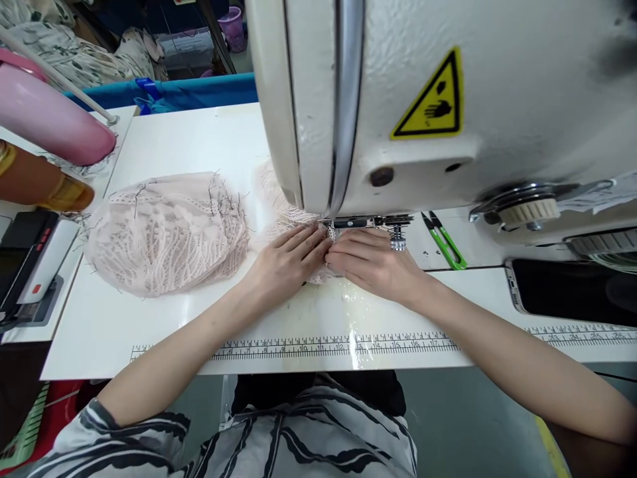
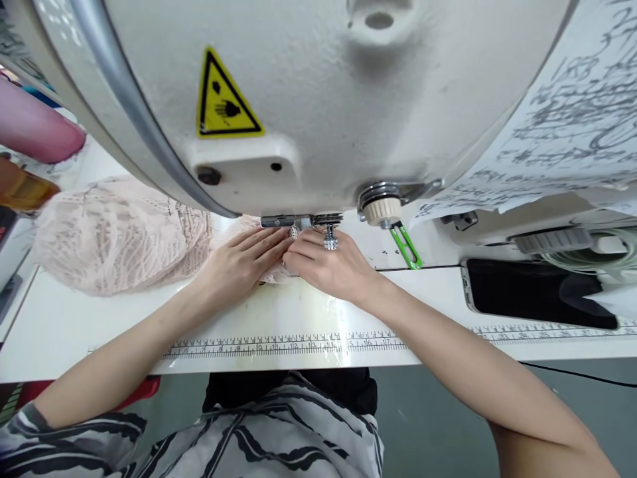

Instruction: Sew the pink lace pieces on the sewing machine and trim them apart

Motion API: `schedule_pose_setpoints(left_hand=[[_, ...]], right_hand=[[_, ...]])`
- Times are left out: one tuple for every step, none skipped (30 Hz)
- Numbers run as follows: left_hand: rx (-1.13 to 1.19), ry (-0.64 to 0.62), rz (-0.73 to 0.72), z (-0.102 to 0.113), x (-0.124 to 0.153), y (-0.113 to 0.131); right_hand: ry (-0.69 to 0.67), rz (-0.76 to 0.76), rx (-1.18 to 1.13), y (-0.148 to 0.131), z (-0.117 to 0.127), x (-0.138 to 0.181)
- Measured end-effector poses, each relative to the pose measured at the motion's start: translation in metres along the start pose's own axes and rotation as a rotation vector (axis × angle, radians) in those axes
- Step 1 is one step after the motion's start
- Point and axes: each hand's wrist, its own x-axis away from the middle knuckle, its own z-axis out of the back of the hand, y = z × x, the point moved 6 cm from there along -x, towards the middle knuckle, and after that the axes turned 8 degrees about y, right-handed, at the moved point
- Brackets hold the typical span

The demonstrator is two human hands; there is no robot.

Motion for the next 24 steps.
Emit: schedule_pose_setpoints(left_hand=[[0.002,-0.003,0.002,-0.001,0.001,0.000],[0.011,-0.008,0.009,-0.001,0.001,-0.001],[0.025,-0.015,0.020,-0.002,0.002,-0.003],[0.041,-0.026,0.031,-0.002,0.002,-0.005],[0.057,-0.036,0.040,-0.002,0.002,-0.007],[0.072,-0.045,0.047,-0.002,0.003,-0.009],[0.087,-0.049,0.049,-0.001,0.003,-0.010],[0.101,-0.052,0.048,-0.001,0.003,-0.012],[0.112,-0.053,0.044,0.000,0.003,-0.013],[0.120,-0.052,0.040,0.000,0.004,-0.015],[0.127,-0.048,0.035,0.001,0.004,-0.016],[0.133,-0.046,0.030,0.002,0.004,-0.017],[0.139,-0.048,0.025,0.002,0.004,-0.018],[0.144,-0.054,0.022,0.002,0.004,-0.019],[0.147,-0.061,0.024,0.002,0.004,-0.020],[0.148,-0.068,0.027,0.002,0.004,-0.021],[0.147,-0.071,0.031,0.002,0.004,-0.022],[0.145,-0.073,0.036,0.002,0.003,-0.023],[0.145,-0.071,0.039,0.002,0.003,-0.023],[0.146,-0.069,0.043,0.003,0.003,-0.024],[0.149,-0.068,0.044,0.003,0.003,-0.024],[0.151,-0.065,0.046,0.003,0.003,-0.024],[0.151,-0.062,0.049,0.003,0.002,-0.024],[0.150,-0.058,0.050,0.003,0.002,-0.025]], right_hand=[[-0.004,0.004,0.007,0.000,-0.001,0.001],[-0.011,0.006,0.014,0.000,-0.001,0.001],[-0.020,0.006,0.021,0.000,-0.002,0.002],[-0.030,0.003,0.023,0.000,-0.003,0.002],[-0.038,0.001,0.022,0.000,-0.004,0.002],[-0.045,0.000,0.020,-0.001,-0.005,0.003],[-0.051,0.000,0.017,-0.001,-0.006,0.003],[-0.054,0.001,0.014,-0.002,-0.007,0.003],[-0.056,0.000,0.011,-0.003,-0.008,0.003],[-0.056,-0.002,0.008,-0.003,-0.009,0.003],[-0.054,-0.003,0.006,-0.004,-0.010,0.003],[-0.049,-0.002,0.005,-0.004,-0.011,0.002],[-0.045,0.003,0.007,-0.005,-0.011,0.002],[-0.041,0.013,0.011,-0.006,-0.012,0.002],[-0.038,0.024,0.019,-0.007,-0.012,0.002],[-0.033,0.034,0.027,-0.007,-0.012,0.002],[-0.027,0.042,0.036,-0.008,-0.012,0.001],[-0.020,0.044,0.042,-0.009,-0.013,0.001],[-0.013,0.044,0.045,-0.009,-0.013,0.001],[-0.003,0.046,0.050,-0.009,-0.013,0.001],[0.008,0.050,0.057,-0.010,-0.013,0.000],[0.017,0.055,0.066,-0.010,-0.013,0.000],[0.023,0.057,0.073,-0.010,-0.013,0.000],[0.023,0.055,0.078,-0.010,-0.014,0.000]])
